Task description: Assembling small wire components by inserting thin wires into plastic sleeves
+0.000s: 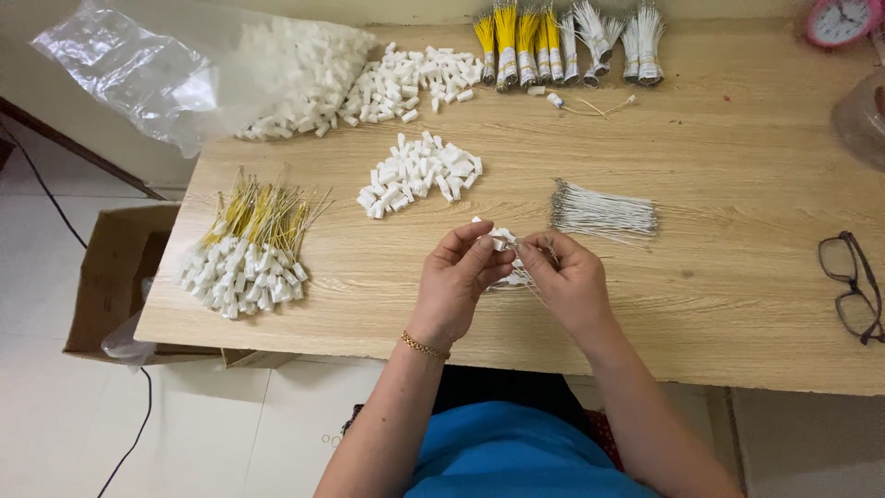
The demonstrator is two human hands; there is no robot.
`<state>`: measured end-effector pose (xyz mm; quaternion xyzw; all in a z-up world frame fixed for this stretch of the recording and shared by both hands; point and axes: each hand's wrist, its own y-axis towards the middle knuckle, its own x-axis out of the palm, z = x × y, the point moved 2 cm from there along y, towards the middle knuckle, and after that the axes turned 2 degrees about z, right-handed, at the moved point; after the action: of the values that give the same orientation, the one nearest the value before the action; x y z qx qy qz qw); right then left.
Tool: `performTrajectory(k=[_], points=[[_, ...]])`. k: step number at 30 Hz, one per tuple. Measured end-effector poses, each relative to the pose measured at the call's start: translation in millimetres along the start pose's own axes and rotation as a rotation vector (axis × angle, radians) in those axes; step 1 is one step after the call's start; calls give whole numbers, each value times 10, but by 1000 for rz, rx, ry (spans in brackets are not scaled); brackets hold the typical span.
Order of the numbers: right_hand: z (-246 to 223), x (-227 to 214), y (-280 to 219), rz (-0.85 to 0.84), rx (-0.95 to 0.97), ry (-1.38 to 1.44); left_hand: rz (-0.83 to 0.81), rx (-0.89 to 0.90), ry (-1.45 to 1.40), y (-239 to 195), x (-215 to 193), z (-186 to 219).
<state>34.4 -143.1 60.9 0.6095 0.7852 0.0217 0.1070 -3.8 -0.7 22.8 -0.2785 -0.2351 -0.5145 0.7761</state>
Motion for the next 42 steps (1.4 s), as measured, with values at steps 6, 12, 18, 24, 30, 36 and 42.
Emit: performTrajectory(k=[6, 12, 18, 24, 30, 36, 42], points=[[83, 21, 10, 8, -1, -56, 1, 6, -49, 24, -60, -48], [19, 53, -35, -45, 6, -8, 21, -19, -82, 0, -68, -31], [2, 24, -15, -48, -57, -205, 36, -20, -99, 6, -88, -57], [-68, 62, -41, -74, -27, -243, 35, 54, 85, 30, -111, -157], [-19, 115, -35, -95, -5, -90, 60, 58, 20, 58, -144, -174], [96, 81, 24, -106, 11, -192, 83, 35, 36, 72, -66, -140], [195, 65, 112, -70, 33, -189, 84, 16, -3, 157, -84, -188]])
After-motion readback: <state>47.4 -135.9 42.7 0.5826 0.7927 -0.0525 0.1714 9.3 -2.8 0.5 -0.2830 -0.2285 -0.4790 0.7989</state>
